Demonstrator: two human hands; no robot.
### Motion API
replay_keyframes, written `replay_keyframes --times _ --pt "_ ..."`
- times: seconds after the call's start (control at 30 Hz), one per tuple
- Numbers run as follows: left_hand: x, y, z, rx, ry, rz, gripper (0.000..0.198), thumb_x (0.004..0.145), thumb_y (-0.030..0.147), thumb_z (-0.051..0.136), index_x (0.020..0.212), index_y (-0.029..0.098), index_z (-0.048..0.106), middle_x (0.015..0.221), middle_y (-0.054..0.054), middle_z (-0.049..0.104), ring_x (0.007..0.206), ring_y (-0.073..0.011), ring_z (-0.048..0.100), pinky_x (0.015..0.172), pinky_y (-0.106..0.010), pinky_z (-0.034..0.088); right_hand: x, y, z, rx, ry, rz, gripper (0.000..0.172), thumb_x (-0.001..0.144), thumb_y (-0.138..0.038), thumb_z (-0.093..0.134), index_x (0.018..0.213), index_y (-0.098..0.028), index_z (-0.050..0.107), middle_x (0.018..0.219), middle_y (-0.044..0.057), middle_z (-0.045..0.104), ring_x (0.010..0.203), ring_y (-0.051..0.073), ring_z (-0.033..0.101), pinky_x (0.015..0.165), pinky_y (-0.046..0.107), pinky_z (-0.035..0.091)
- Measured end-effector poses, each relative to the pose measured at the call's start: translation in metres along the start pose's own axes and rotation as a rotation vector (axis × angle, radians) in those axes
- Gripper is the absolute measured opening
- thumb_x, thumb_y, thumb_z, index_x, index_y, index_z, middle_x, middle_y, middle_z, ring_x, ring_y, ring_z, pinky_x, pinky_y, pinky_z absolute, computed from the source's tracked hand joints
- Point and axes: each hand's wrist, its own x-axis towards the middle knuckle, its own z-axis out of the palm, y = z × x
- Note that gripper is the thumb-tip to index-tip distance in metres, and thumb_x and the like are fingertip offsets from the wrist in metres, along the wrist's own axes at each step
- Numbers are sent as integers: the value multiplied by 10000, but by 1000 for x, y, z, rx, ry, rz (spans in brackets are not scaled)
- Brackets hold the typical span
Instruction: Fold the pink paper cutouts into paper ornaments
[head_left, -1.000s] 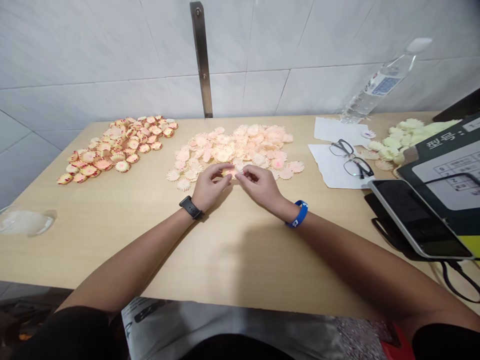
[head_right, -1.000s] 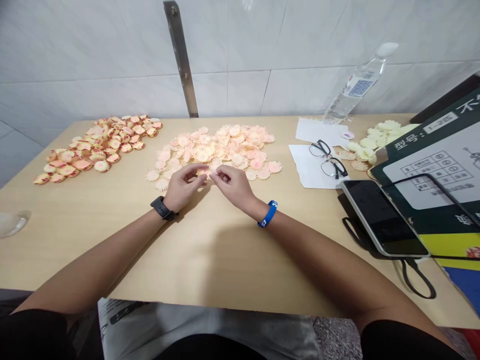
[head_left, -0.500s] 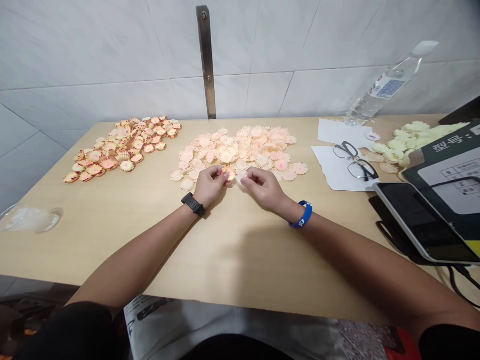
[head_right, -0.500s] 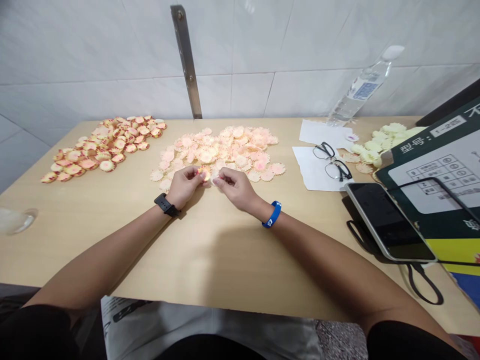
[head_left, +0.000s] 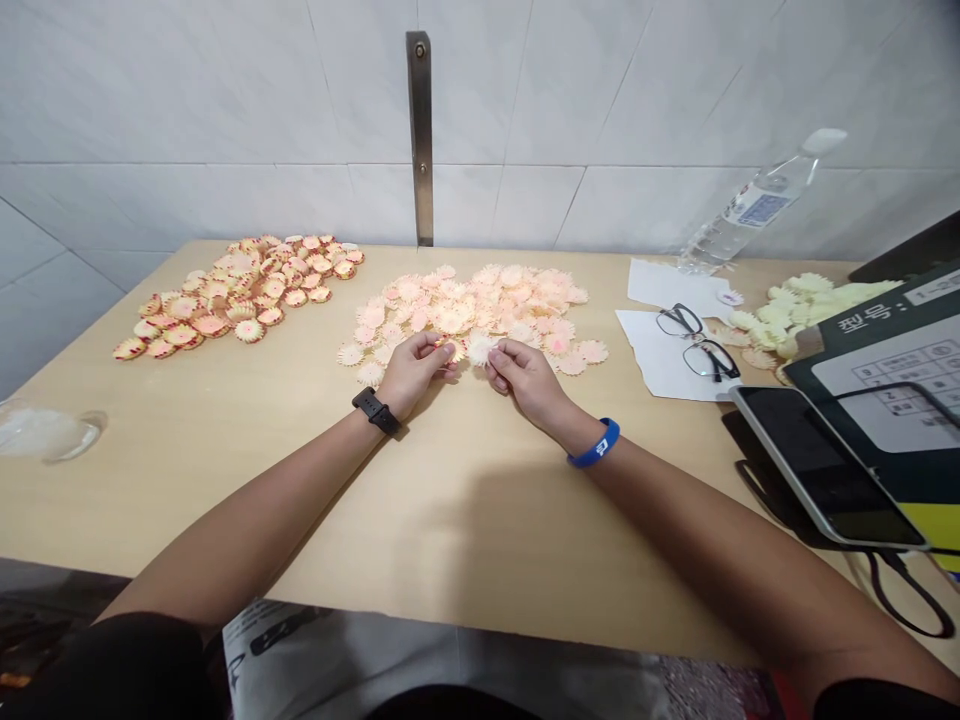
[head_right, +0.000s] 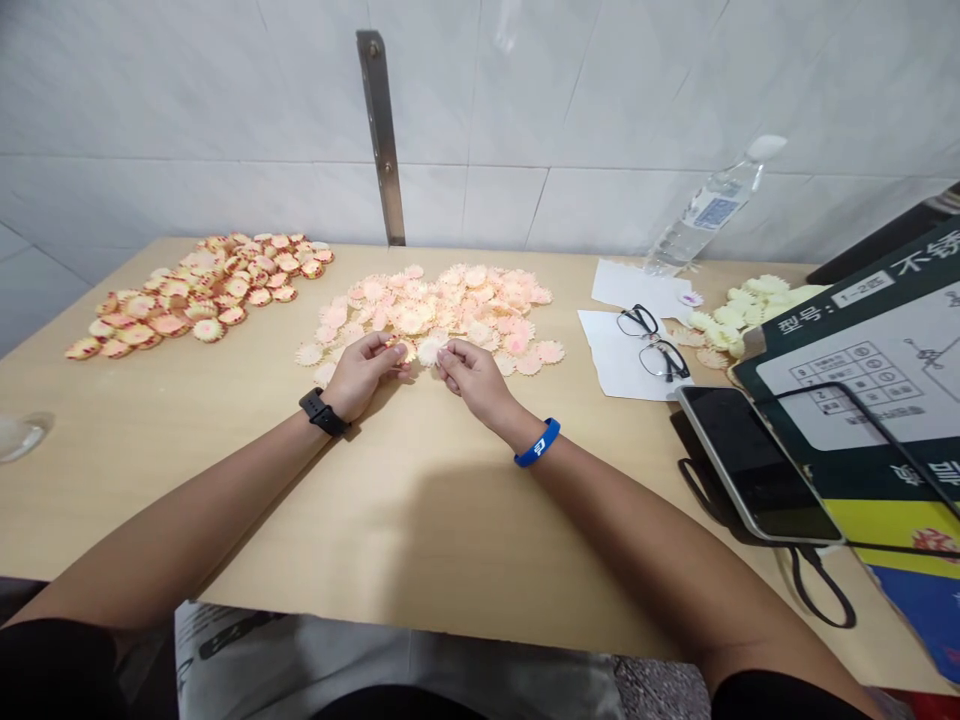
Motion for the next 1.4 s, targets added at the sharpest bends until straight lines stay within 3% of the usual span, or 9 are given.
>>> replay_keyframes --times 0.23,0.47,0.57,0.67,0.73,0.83,0.93,1.07,1.4 --pt "0 -1 -2 21 -61 -1 468 564 463 869 741 133 589 639 4 612 597 -94 595 591 -242 522 2 -1 -2 41 -27 49 411 771 -542 710 663 -188 531 597 -34 506 472 64 361 471 246 255" --pt "-1 -1 -1 30 -52 -6 424 544 420 890 631 119 604 592 4 577 556 -89 549 586 -270 493 1 -1 -3 50 -49 47 400 779 -533 696 666 -190 524 595 -38 506 476 64 356 474 248 264" --pt "-2 -1 -1 33 -88 -22 434 571 423 879 591 122 567 577 -16 584 525 -94 537 565 -283 476 2 2 -2 17 9 18 333 821 -477 650 699 -195 525 598 -45 489 471 66 353 468 250 264" --pt "-3 -1 -2 36 -113 -27 427 616 435 855 604 116 572 617 -46 618 531 -103 565 613 -313 511 2 6 0 -132 151 -16 245 834 -393 613 969 -189 606 649 -40 524 537 95 436 501 253 323" --pt "-3 -1 -3 48 -107 -44 414 631 441 845 643 102 608 666 -70 650 556 -118 602 674 -341 541 1 8 2 -240 189 -20 417 827 -342 593 1204 -167 567 712 -22 567 640 126 521 575 270 391" --pt "-4 -2 -4 42 -118 -48 390 660 428 829 677 92 631 663 -71 656 578 -127 626 746 -370 555 1 9 3 -325 158 -19 527 829 -295 552 1329 -131 508 758 -5 596 730 152 575 689 308 440" --pt "-3 -3 -3 10 -116 -23 337 688 380 814 678 99 628 652 -51 648 591 -116 628 797 -371 551 0 9 4 -373 134 -31 483 835 -274 529 1296 -129 540 752 -2 601 712 149 570 704 309 441" --pt "-1 -4 -1 11 -19 -50 275 625 292 850 700 98 671 725 -51 673 695 -132 659 805 -335 557 -1 9 5 -409 95 -56 384 835 -255 520 1200 -151 584 731 -11 594 670 137 548 657 285 423" --pt "-3 1 1 23 -30 -92 395 539 336 898 579 121 570 568 -45 637 516 -111 579 591 -297 494 -2 8 7 -413 65 -70 238 845 -270 531 1061 -189 590 740 -8 594 674 140 559 628 267 413"
